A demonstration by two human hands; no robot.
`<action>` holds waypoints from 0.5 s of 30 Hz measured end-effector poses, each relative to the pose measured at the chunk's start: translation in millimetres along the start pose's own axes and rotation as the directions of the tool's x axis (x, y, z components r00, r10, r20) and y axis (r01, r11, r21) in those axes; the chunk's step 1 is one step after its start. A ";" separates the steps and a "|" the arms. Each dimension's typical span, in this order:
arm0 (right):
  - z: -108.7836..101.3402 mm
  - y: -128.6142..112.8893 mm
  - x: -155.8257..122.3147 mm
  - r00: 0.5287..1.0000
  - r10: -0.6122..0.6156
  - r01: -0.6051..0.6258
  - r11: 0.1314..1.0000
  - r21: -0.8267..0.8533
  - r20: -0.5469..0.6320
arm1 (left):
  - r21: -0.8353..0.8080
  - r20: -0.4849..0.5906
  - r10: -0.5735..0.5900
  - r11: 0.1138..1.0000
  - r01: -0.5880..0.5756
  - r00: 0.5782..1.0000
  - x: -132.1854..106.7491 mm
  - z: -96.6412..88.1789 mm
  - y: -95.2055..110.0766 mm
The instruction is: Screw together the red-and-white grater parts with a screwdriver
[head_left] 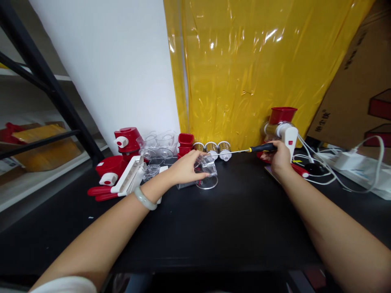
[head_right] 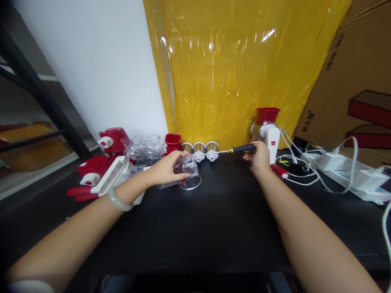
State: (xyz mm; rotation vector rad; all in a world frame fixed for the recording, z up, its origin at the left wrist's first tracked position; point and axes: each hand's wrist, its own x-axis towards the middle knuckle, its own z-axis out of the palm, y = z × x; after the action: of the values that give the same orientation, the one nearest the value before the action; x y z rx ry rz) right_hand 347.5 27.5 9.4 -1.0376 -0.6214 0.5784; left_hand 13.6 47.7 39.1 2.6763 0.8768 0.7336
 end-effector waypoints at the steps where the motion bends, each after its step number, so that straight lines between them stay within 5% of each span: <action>1: -0.3 0.5 0.3 1.000 -0.013 0.013 1.000 -0.010 -0.010 | 0.000 0.002 0.001 1.000 -0.001 1.000 -0.1 0.0 0.0; 8: -1.8 5.0 3.3 0.988 -0.154 0.151 0.976 -0.154 -0.006 | 0.003 0.003 0.006 1.000 -0.006 1.000 -0.2 -0.3 -0.2; 15: -1.9 3.3 -0.5 0.988 -0.153 0.147 0.961 -0.236 -0.009 | -0.014 0.012 -0.011 1.000 0.011 1.000 0.0 -0.8 1.6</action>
State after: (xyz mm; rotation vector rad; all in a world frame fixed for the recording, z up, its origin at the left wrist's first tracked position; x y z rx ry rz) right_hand 348.0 27.3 5.5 -1.2055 -0.7501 0.3624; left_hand 13.9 46.5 40.3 2.6587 0.8801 0.7178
